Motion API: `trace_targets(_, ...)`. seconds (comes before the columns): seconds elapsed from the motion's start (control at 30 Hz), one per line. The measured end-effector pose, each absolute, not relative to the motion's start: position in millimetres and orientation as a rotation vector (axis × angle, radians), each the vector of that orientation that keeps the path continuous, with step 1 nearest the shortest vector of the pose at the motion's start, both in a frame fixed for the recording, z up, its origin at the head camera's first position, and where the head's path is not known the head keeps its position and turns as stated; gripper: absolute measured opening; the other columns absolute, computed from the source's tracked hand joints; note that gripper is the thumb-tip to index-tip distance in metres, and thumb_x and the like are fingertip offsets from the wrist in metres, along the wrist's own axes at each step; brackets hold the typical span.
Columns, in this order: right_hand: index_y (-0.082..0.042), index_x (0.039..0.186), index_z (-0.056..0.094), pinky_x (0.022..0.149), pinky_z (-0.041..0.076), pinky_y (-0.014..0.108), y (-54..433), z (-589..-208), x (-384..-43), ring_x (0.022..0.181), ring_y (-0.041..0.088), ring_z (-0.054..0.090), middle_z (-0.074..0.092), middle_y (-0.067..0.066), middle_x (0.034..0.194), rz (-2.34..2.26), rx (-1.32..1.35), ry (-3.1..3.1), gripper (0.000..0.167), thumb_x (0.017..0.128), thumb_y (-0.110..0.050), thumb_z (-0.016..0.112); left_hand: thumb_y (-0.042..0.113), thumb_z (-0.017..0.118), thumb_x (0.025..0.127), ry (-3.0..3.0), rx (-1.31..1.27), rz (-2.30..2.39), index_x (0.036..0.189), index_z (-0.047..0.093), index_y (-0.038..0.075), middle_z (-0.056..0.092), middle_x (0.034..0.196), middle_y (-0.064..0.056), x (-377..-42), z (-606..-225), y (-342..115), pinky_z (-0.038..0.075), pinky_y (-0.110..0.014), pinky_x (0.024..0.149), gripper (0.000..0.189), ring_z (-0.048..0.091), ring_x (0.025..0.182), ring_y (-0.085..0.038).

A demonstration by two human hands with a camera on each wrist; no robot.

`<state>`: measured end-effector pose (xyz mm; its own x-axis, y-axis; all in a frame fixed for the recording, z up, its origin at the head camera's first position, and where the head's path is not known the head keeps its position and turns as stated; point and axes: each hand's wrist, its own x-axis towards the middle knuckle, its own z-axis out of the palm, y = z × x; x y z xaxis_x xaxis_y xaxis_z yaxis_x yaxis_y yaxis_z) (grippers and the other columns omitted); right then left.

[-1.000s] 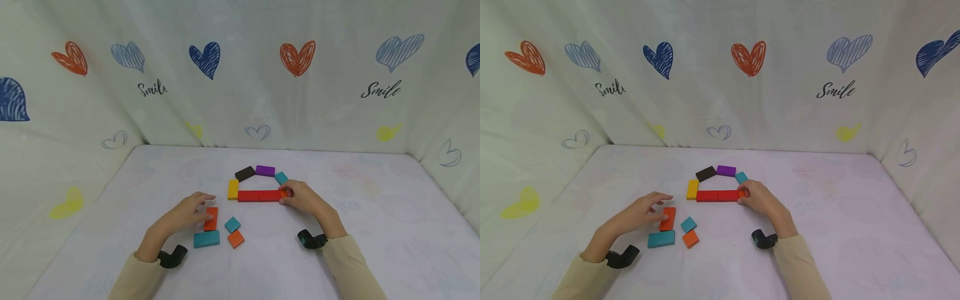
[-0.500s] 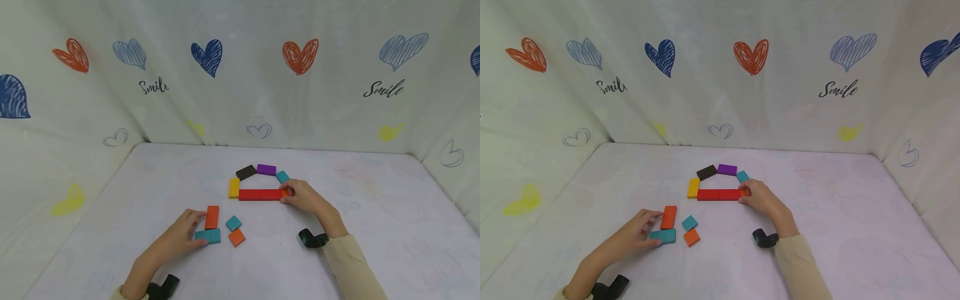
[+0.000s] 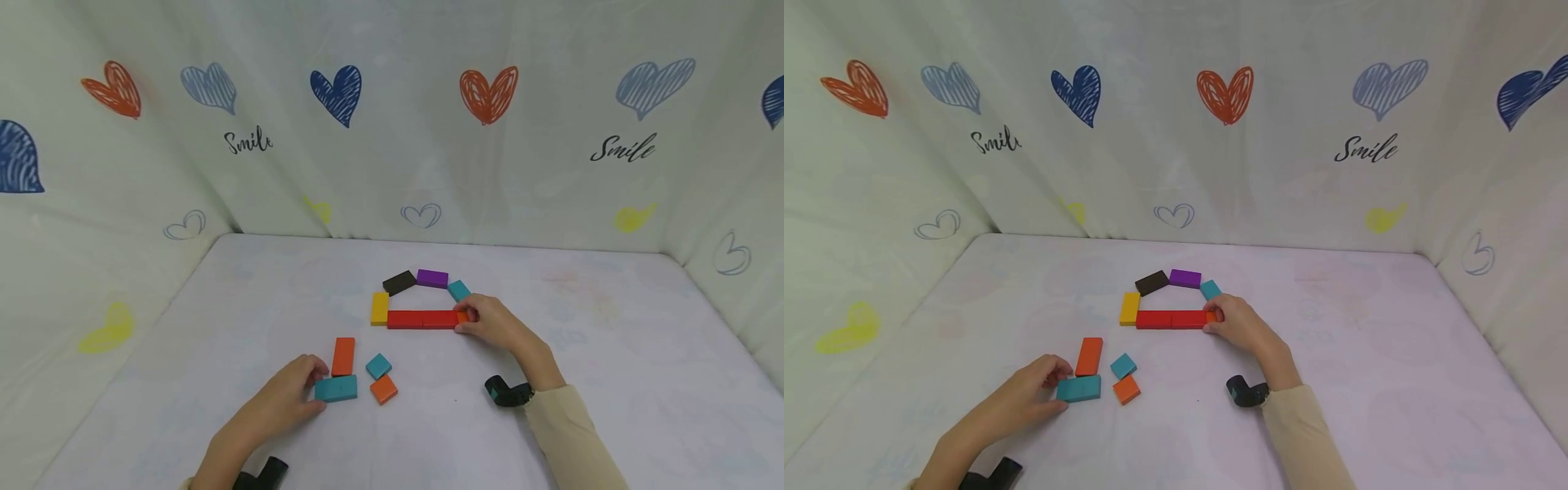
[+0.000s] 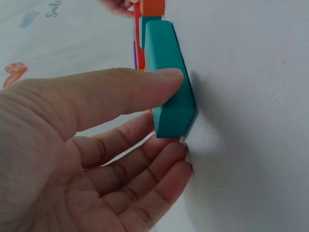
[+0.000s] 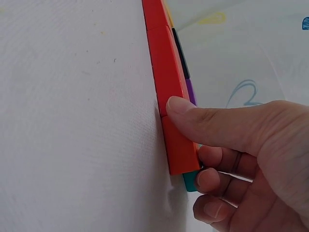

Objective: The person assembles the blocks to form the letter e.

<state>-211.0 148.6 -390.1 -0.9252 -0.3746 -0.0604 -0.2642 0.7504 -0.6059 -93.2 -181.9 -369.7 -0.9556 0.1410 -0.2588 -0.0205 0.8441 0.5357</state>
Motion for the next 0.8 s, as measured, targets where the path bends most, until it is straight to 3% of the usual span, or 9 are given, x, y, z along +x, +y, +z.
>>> trace_targets(0.23,-0.002,0.111,0.061,0.059,0.036,0.024,148.4,-390.2,-210.7,0.073,0.016,0.043,0.046,0.004,0.076,-0.927,-0.525,2.766,0.034,0.081,-0.015,0.071,0.009,0.079,0.071,2.767,0.143,0.769,0.097,0.059,0.012,0.05,0.087,0.005,-91.9,-369.7,-183.5,0.048,-0.031,0.08,0.034,0.048,0.085,-0.011)
trace_targets(0.8,-0.002,0.111,0.061,0.06,0.037,0.024,149.8,-390.0,-211.2,0.074,0.016,0.044,0.046,0.004,0.076,-0.926,-0.525,2.769,0.035,0.081,-0.016,0.071,0.012,0.078,0.072,2.804,0.274,0.709,0.099,0.061,0.011,0.051,0.089,0.007,-93.4,-369.3,-185.2,0.05,-0.026,0.076,0.032,0.049,0.083,-0.008)
